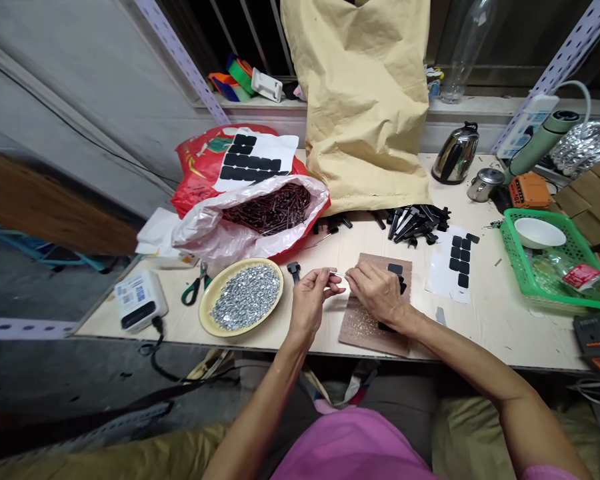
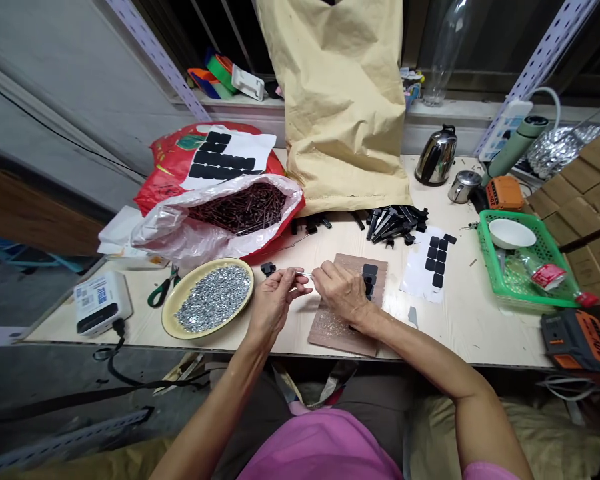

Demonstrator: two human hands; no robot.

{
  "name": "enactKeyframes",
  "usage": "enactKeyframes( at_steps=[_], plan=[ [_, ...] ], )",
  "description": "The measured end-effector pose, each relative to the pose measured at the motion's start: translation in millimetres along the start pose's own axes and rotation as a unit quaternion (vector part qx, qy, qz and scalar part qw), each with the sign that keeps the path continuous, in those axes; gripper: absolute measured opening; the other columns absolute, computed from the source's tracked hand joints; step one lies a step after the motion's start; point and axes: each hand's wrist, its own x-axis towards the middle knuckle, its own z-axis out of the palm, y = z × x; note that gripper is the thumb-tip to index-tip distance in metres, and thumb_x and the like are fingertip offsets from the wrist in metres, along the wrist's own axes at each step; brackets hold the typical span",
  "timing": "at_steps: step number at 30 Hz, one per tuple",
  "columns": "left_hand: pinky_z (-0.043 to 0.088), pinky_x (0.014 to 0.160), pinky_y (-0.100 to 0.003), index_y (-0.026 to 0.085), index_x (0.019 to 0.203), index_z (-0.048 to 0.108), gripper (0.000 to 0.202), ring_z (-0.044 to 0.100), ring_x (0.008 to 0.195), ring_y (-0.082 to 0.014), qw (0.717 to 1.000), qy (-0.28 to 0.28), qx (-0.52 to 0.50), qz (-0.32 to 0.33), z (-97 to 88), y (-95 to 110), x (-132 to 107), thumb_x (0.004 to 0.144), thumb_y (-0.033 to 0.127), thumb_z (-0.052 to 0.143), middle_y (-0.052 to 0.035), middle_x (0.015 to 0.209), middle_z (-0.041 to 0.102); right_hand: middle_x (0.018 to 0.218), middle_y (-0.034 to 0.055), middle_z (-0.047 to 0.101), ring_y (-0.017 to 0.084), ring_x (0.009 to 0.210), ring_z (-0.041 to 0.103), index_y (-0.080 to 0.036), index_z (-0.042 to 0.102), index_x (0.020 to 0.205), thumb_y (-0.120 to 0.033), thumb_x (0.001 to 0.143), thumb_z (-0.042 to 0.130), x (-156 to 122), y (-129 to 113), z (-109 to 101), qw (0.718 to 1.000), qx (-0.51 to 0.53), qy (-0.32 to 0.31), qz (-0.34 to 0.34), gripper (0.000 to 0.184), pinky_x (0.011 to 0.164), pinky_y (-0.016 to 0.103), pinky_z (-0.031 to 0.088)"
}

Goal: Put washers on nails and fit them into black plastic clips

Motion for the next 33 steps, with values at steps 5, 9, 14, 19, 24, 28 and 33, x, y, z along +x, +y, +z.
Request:
enactKeyframes(
  at_steps=[5,9,14,19,24,28,33],
  plan=[
    [0.055,0.059,-0.028,0.013,0.07,0.064,0.042,0.056,0.052,-0.0087,0.998,0.016,0.054,0.035,6.0,-1,-7,0.056,0.049,0.079,-0.0009,0.063,0.064,0.068,0.0007,0.059,0.012,0.066,0.051,-0.018,0.061,0.074,-0.018,0.096,0.042,-3,0,-3,1.0,-0.018,-0.009,-0.003,0.029,0.059,0.027,0.027],
    [0.053,0.059,-0.026,0.013,0.068,0.064,0.04,0.061,0.056,-0.0115,0.994,0.014,0.102,0.041,6.7,0,-6,0.055,0.047,0.079,-0.003,0.064,0.067,0.075,0.0021,0.062,0.011,0.064,0.053,-0.017,0.063,0.079,-0.024,0.096,0.042,-5,0,-5,0.992,0.033,-0.099,0.072,0.028,0.054,0.026,0.026],
    [0.052,0.057,-0.025,0.012,0.07,0.066,0.039,0.058,0.052,-0.0099,0.993,-0.008,0.117,0.027,8.3,-4,-5,0.057,0.046,0.078,-0.0023,0.062,0.066,0.08,0.0004,0.064,0.011,0.068,0.058,-0.018,0.06,0.089,-0.029,0.096,0.045,-3,3,-7,0.951,0.146,-0.205,0.181,0.02,0.053,0.023,0.029],
    [0.051,0.057,-0.023,0.012,0.07,0.066,0.033,0.058,0.052,-0.0097,0.991,-0.004,0.125,0.038,9.0,-8,-5,0.06,0.043,0.076,-0.0015,0.061,0.066,0.087,0.0029,0.063,0.012,0.074,0.057,-0.018,0.059,0.09,-0.024,0.094,0.049,-7,3,-4,0.979,0.1,-0.154,0.092,0.012,0.056,0.023,0.032],
    [0.052,0.059,-0.024,0.012,0.07,0.065,0.031,0.06,0.054,-0.0105,0.989,0.003,0.135,0.052,7.7,-11,-4,0.063,0.04,0.076,-0.002,0.063,0.067,0.074,0.0029,0.06,0.015,0.072,0.053,-0.018,0.059,0.082,-0.017,0.098,0.038,-11,-1,4,0.995,-0.02,-0.09,0.025,0.026,0.061,0.028,0.031],
    [0.053,0.06,-0.025,0.012,0.071,0.066,0.03,0.06,0.055,-0.011,0.988,0.008,0.141,0.059,6.2,-11,-6,0.064,0.04,0.075,-0.0023,0.065,0.067,0.072,0.0026,0.06,0.015,0.068,0.052,-0.018,0.06,0.08,-0.019,0.097,0.04,-10,-2,9,0.995,-0.022,-0.086,0.038,0.026,0.061,0.028,0.03],
    [0.053,0.062,-0.026,0.013,0.076,0.068,0.033,0.061,0.057,-0.0109,0.991,-0.016,0.124,0.057,3.3,-8,-6,0.068,0.044,0.072,-0.0034,0.069,0.068,0.074,0.0018,0.062,0.014,0.069,0.054,-0.018,0.061,0.086,-0.021,0.097,0.042,-8,1,7,0.991,0.023,-0.114,0.062,0.023,0.061,0.026,0.031]
  ],
)
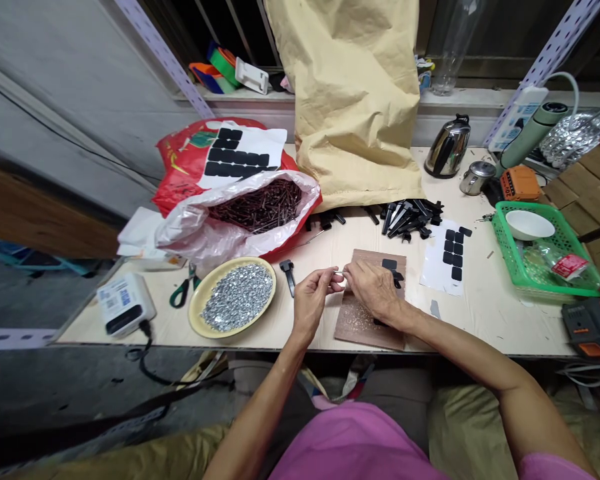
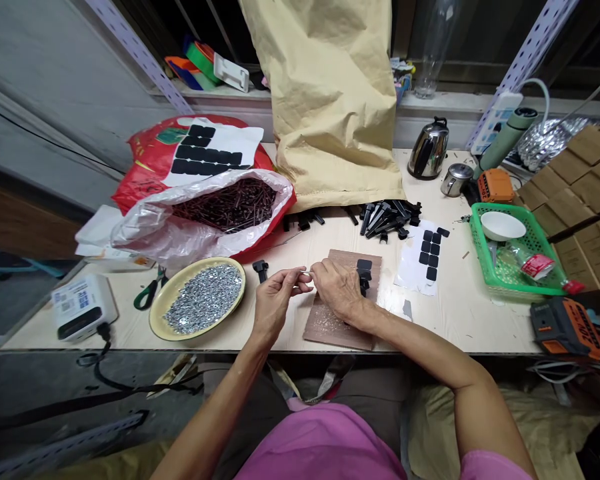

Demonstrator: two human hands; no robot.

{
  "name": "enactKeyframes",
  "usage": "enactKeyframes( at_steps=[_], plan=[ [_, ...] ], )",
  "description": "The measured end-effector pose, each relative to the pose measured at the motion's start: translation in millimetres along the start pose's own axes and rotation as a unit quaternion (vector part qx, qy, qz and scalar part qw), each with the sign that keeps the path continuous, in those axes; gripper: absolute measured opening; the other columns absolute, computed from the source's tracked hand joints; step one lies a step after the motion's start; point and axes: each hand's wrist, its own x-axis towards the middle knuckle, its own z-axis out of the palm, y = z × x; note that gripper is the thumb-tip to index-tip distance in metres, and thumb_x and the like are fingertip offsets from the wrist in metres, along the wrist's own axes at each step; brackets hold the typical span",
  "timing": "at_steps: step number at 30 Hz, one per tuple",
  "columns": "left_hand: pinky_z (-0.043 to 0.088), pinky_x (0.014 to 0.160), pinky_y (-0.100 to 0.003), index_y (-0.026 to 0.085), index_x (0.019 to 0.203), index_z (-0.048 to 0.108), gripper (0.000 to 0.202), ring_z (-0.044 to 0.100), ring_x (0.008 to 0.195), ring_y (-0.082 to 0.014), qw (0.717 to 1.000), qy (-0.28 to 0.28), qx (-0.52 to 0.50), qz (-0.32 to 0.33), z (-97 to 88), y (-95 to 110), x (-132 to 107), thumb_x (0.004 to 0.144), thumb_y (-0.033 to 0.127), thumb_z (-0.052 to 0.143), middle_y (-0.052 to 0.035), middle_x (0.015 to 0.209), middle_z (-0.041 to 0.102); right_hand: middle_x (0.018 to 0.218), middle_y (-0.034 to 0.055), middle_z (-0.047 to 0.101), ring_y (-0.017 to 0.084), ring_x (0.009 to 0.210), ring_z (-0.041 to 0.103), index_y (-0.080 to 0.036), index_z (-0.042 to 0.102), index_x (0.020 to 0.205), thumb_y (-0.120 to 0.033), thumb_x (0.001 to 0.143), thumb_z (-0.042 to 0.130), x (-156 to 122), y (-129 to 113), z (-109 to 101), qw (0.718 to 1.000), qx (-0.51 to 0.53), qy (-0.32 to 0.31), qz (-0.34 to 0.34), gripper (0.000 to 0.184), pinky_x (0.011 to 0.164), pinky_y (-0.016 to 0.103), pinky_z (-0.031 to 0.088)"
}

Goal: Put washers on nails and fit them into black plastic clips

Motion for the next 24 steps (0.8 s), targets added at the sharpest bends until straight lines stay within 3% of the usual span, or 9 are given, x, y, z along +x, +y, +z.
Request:
enactKeyframes(
  at_steps=[4,10,15,21,24],
  plan=[
    [0.054,0.062,-0.027,0.013,0.075,0.068,0.034,0.06,0.055,-0.0113,0.999,-0.02,-0.008,-0.029,-4.8,0,3,0.064,0.044,0.076,-0.0034,0.065,0.068,0.074,0.0028,0.062,0.014,0.07,0.055,-0.017,0.062,0.084,-0.023,0.098,0.04,-1,1,-2,1.0,0.002,0.001,-0.01,0.026,0.062,0.027,0.031],
    [0.05,0.058,-0.022,0.015,0.068,0.068,0.022,0.061,0.053,-0.0115,0.996,-0.024,0.084,0.029,-14.9,0,8,0.066,0.036,0.075,-0.0014,0.06,0.067,0.074,0.0028,0.063,0.014,0.072,0.055,-0.018,0.062,0.085,-0.026,0.097,0.043,-1,-1,1,1.0,-0.003,0.006,-0.009,0.024,0.063,0.027,0.032],
    [0.05,0.055,-0.022,0.015,0.067,0.068,0.026,0.06,0.051,-0.0117,0.994,-0.061,0.087,0.006,-21.1,0,11,0.066,0.041,0.074,-0.0016,0.059,0.066,0.081,0.0016,0.064,0.014,0.077,0.054,-0.019,0.062,0.09,-0.024,0.096,0.048,-1,2,-3,0.999,0.007,-0.003,-0.049,0.016,0.066,0.026,0.031],
    [0.048,0.054,-0.022,0.016,0.066,0.068,0.023,0.06,0.05,-0.0118,0.992,-0.064,0.105,0.018,-22.6,-2,11,0.067,0.038,0.073,-0.0016,0.059,0.066,0.072,0.0029,0.061,0.014,0.072,0.052,-0.018,0.062,0.08,-0.029,0.099,0.04,-2,4,-1,0.997,-0.016,0.005,-0.073,0.032,0.064,0.028,0.028],
    [0.048,0.055,-0.022,0.016,0.066,0.068,0.022,0.061,0.05,-0.012,0.989,-0.071,0.126,0.026,-23.4,-3,12,0.068,0.038,0.072,-0.0019,0.059,0.067,0.074,0.0031,0.062,0.014,0.073,0.054,-0.017,0.062,0.083,-0.031,0.098,0.042,-2,5,2,0.998,0.014,-0.023,-0.05,0.029,0.063,0.026,0.031]
  ],
)
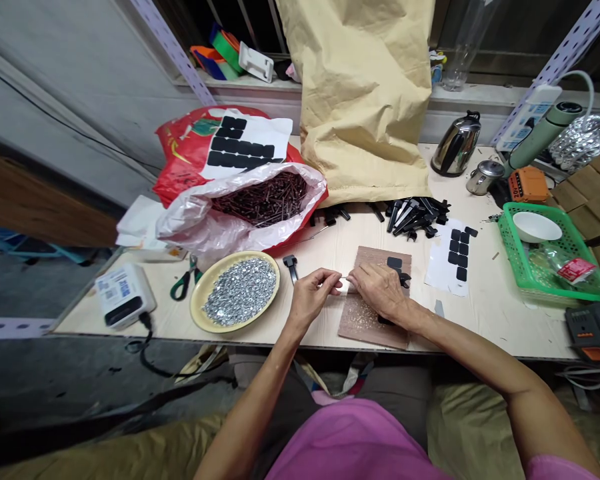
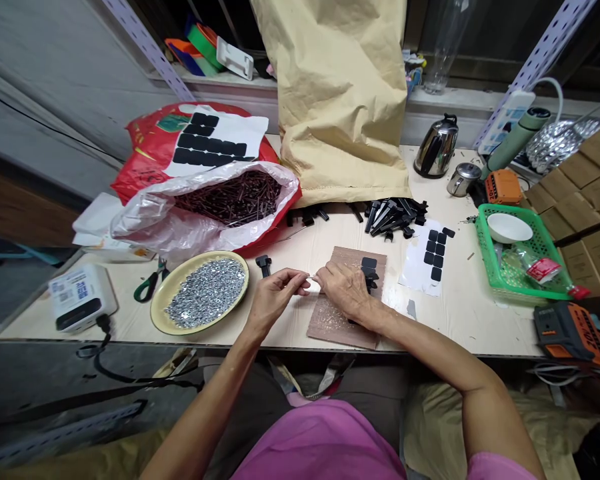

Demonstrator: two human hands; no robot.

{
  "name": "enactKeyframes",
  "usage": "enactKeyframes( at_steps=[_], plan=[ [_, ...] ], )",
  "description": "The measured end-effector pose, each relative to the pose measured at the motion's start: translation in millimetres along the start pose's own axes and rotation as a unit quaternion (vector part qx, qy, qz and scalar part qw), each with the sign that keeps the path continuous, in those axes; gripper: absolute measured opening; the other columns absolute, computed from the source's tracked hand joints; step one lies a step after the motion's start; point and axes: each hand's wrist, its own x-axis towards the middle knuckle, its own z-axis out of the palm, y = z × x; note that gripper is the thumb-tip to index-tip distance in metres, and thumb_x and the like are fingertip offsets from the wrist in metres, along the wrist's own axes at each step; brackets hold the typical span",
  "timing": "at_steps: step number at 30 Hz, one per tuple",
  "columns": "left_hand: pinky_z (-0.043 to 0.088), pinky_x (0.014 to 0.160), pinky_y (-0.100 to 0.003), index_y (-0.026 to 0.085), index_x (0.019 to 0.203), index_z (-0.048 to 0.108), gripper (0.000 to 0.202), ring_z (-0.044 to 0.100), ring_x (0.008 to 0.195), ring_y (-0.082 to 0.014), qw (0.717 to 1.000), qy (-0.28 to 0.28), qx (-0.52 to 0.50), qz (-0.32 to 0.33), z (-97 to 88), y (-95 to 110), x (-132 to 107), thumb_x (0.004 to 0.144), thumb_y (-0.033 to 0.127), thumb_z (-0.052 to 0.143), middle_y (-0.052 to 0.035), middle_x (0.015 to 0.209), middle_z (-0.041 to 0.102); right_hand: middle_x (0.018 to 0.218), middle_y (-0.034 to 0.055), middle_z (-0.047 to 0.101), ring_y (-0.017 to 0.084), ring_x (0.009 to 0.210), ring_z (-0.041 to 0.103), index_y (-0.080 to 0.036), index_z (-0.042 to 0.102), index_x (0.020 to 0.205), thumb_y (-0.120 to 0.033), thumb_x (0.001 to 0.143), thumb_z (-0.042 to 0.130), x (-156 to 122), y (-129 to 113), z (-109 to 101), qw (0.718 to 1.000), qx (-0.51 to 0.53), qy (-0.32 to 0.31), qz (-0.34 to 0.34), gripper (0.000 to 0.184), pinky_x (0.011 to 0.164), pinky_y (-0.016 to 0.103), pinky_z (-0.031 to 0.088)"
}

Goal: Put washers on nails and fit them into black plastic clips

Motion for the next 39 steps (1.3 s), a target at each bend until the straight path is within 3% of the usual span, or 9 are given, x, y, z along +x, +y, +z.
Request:
enactKeyframes(
  at_steps=[4,8,11,16,22,25,28,34,39],
  plan=[
    [0.049,0.055,-0.022,0.016,0.07,0.068,0.027,0.06,0.05,-0.0119,0.999,-0.034,-0.001,-0.012,-1.2,-2,1,0.069,0.043,0.069,-0.0023,0.062,0.068,0.084,0.003,0.064,0.013,0.078,0.057,-0.017,0.062,0.094,-0.026,0.096,0.048,-1,2,0,0.999,0.032,-0.028,-0.005,0.016,0.064,0.024,0.034],
    [0.05,0.057,-0.023,0.015,0.073,0.067,0.031,0.061,0.052,-0.0118,0.999,-0.044,0.022,-0.013,-1.6,-3,0,0.071,0.045,0.065,-0.0023,0.065,0.069,0.076,0.0034,0.062,0.014,0.075,0.056,-0.017,0.062,0.084,-0.025,0.098,0.042,-1,2,0,0.999,0.001,-0.024,-0.028,0.026,0.063,0.026,0.034],
    [0.051,0.058,-0.024,0.015,0.074,0.067,0.031,0.061,0.053,-0.0121,0.998,-0.05,0.029,-0.016,-1.6,-3,0,0.071,0.046,0.064,-0.0021,0.065,0.069,0.074,0.0036,0.062,0.015,0.071,0.057,-0.017,0.062,0.082,-0.028,0.098,0.042,0,2,0,0.999,0.012,-0.049,-0.001,0.028,0.06,0.027,0.033],
    [0.051,0.057,-0.024,0.014,0.075,0.067,0.034,0.061,0.053,-0.0123,0.998,-0.055,0.019,-0.034,-1.2,-3,0,0.07,0.048,0.065,-0.0022,0.065,0.069,0.091,0.0048,0.065,0.014,0.078,0.059,-0.016,0.059,0.1,-0.028,0.094,0.051,0,2,-3,0.994,0.081,-0.076,0.022,0.016,0.059,0.024,0.036],
    [0.05,0.059,-0.024,0.014,0.075,0.067,0.036,0.062,0.053,-0.0126,0.996,-0.069,0.042,-0.032,-1.8,-3,0,0.069,0.05,0.065,-0.0033,0.066,0.069,0.077,0.0047,0.064,0.015,0.074,0.06,-0.016,0.061,0.084,-0.026,0.097,0.043,2,1,-4,0.992,0.052,-0.11,0.036,0.024,0.057,0.025,0.032],
    [0.051,0.059,-0.025,0.014,0.075,0.067,0.036,0.061,0.054,-0.0128,0.996,-0.072,0.032,-0.041,-2.8,-1,1,0.069,0.05,0.065,-0.0024,0.064,0.068,0.087,0.0051,0.065,0.015,0.074,0.06,-0.016,0.059,0.096,-0.027,0.094,0.05,2,2,-4,0.986,0.105,-0.118,0.061,0.015,0.056,0.024,0.033],
    [0.05,0.058,-0.024,0.014,0.075,0.066,0.036,0.061,0.053,-0.0122,0.995,-0.077,0.021,-0.057,-4.4,-1,2,0.068,0.05,0.065,-0.0029,0.065,0.069,0.095,0.0063,0.063,0.014,0.078,0.059,-0.016,0.056,0.104,-0.024,0.092,0.052,0,5,-6,0.978,0.174,-0.106,0.036,0.016,0.061,0.023,0.038],
    [0.047,0.053,-0.023,0.014,0.067,0.066,0.035,0.057,0.049,-0.0109,0.99,-0.111,0.033,-0.079,-7.5,-4,6,0.065,0.049,0.068,-0.0027,0.06,0.067,0.083,0.0051,0.062,0.014,0.072,0.057,-0.017,0.059,0.09,-0.023,0.096,0.043,-4,7,-5,0.968,0.205,-0.136,0.039,0.019,0.06,0.024,0.038],
    [0.047,0.055,-0.024,0.015,0.064,0.064,0.039,0.055,0.05,-0.0102,0.987,-0.125,0.0,-0.104,-10.4,-1,7,0.066,0.053,0.066,-0.003,0.06,0.066,0.076,-0.0016,0.062,0.012,0.065,0.056,-0.019,0.051,0.103,-0.023,0.09,0.052,1,9,-1,0.927,0.332,-0.127,0.116,0.013,0.062,0.024,0.041]
  ],
)
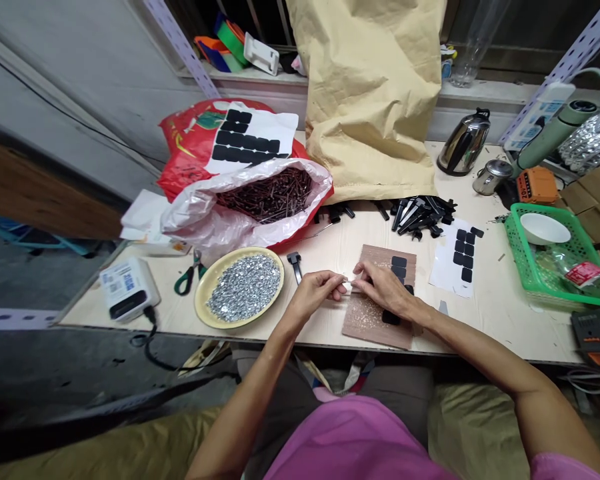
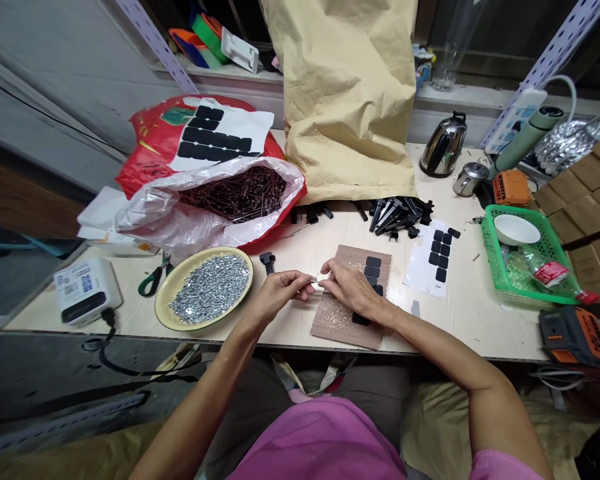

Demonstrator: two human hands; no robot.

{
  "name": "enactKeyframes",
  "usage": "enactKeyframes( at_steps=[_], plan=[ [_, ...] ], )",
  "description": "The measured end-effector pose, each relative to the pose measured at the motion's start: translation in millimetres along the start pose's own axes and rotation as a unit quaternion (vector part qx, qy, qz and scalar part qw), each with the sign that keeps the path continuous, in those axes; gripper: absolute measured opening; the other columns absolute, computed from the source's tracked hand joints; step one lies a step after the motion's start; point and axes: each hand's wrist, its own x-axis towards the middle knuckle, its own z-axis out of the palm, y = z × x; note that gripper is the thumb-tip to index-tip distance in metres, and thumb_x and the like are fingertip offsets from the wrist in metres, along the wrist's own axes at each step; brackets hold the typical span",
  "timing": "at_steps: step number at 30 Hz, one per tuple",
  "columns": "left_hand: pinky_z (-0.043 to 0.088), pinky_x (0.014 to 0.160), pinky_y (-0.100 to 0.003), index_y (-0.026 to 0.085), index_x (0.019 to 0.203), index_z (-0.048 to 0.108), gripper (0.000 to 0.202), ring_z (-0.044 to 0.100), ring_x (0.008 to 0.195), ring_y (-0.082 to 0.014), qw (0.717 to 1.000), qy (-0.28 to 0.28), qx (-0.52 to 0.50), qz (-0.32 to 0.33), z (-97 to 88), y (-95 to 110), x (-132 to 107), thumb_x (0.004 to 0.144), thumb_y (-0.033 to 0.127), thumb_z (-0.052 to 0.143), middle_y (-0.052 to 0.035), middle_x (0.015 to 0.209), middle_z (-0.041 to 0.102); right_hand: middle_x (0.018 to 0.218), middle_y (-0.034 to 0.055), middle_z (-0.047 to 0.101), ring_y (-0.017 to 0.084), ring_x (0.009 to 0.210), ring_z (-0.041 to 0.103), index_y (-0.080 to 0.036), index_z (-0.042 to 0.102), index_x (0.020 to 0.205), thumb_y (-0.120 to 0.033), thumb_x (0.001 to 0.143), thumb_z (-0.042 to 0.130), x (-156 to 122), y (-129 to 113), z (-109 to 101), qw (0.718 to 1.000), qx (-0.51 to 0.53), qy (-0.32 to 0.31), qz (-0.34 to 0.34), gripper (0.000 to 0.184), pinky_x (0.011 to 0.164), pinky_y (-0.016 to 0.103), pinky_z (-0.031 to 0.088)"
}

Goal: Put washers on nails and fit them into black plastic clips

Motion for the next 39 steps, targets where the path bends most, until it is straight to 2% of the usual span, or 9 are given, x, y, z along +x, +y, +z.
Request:
enactKeyframes(
  at_steps=[5,9,12,19,23,28,33,36,39],
  plan=[
    [0.049,0.058,-0.025,0.014,0.069,0.065,0.045,0.054,0.051,-0.0091,0.994,0.0,-0.104,-0.043,1.6,-1,-1,0.06,0.057,0.072,-0.0023,0.063,0.066,0.074,-0.0022,0.059,0.013,0.063,0.055,-0.019,0.05,0.101,-0.022,0.089,0.053,1,1,1,0.999,0.026,0.036,-0.005,0.013,0.062,0.025,0.043],
    [0.048,0.059,-0.023,0.013,0.069,0.065,0.045,0.055,0.053,-0.0083,0.992,0.03,-0.117,-0.039,4.7,-1,-1,0.052,0.052,0.079,-0.0025,0.065,0.067,0.081,0.0022,0.058,0.013,0.068,0.055,-0.017,0.055,0.086,-0.019,0.087,0.052,-1,2,6,0.996,-0.017,0.07,-0.054,0.003,0.063,0.024,0.044],
    [0.048,0.058,-0.023,0.012,0.069,0.064,0.047,0.055,0.052,-0.0079,0.991,0.038,-0.12,-0.045,6.4,0,-1,0.05,0.052,0.08,-0.0019,0.063,0.066,0.087,0.0047,0.057,0.013,0.072,0.056,-0.016,0.058,0.09,-0.013,0.086,0.052,-2,3,8,0.992,-0.055,0.069,-0.086,0.008,0.066,0.024,0.045],
    [0.05,0.055,-0.023,0.014,0.071,0.058,0.048,0.053,0.049,-0.007,0.989,0.06,-0.127,-0.04,9.8,2,-2,0.05,0.051,0.079,0.0013,0.061,0.063,0.095,0.0058,0.064,0.016,0.082,0.061,-0.019,0.06,0.103,-0.024,0.092,0.052,-8,-8,-3,0.987,-0.157,0.016,-0.021,0.015,0.067,0.025,0.043],
    [0.054,0.055,-0.026,0.014,0.073,0.057,0.047,0.052,0.048,-0.0074,0.99,0.051,-0.126,-0.034,21.7,-1,-1,0.056,0.054,0.075,0.0023,0.061,0.061,0.092,0.0045,0.065,0.015,0.079,0.06,-0.019,0.062,0.1,-0.026,0.094,0.049,-24,-10,-15,0.978,-0.206,0.037,-0.009,0.015,0.065,0.024,0.041],
    [0.057,0.075,-0.037,0.015,0.098,0.063,0.043,0.066,0.082,-0.0193,0.997,0.046,0.027,0.056,50.6,-15,4,0.073,0.05,0.064,-0.0093,0.094,0.069,0.093,0.0055,0.062,0.014,0.076,0.057,-0.019,0.063,0.096,-0.024,0.097,0.04,-60,15,-33,0.955,-0.272,0.116,-0.004,0.024,0.067,0.024,0.041],
    [0.036,0.108,-0.051,0.016,0.127,0.053,0.046,0.043,0.131,-0.0293,0.923,0.095,0.299,0.222,59.9,-42,8,0.089,0.042,0.049,-0.0149,0.131,0.057,0.09,0.0065,0.06,0.014,0.069,0.052,-0.018,0.065,0.092,-0.025,0.097,0.039,-71,62,-54,0.925,-0.353,0.137,0.037,0.028,0.062,0.025,0.038],
    [0.032,0.111,-0.053,0.014,0.134,0.045,0.05,0.03,0.139,-0.0309,0.886,0.092,0.376,0.255,60.1,-60,9,0.092,0.041,0.041,-0.0161,0.141,0.048,0.087,0.0062,0.059,0.015,0.069,0.051,-0.018,0.065,0.09,-0.023,0.097,0.041,-65,80,-59,0.916,-0.377,0.128,0.055,0.026,0.061,0.026,0.036],
    [0.032,0.111,-0.053,0.016,0.14,0.038,0.051,0.031,0.138,-0.0296,0.877,0.09,0.393,0.262,62.1,-75,10,0.095,0.04,0.036,-0.0172,0.146,0.039,0.078,0.0055,0.059,0.015,0.067,0.05,-0.016,0.065,0.086,-0.018,0.097,0.037,-70,80,-51,0.923,-0.374,0.092,0.016,0.03,0.058,0.027,0.035]
  ],
)
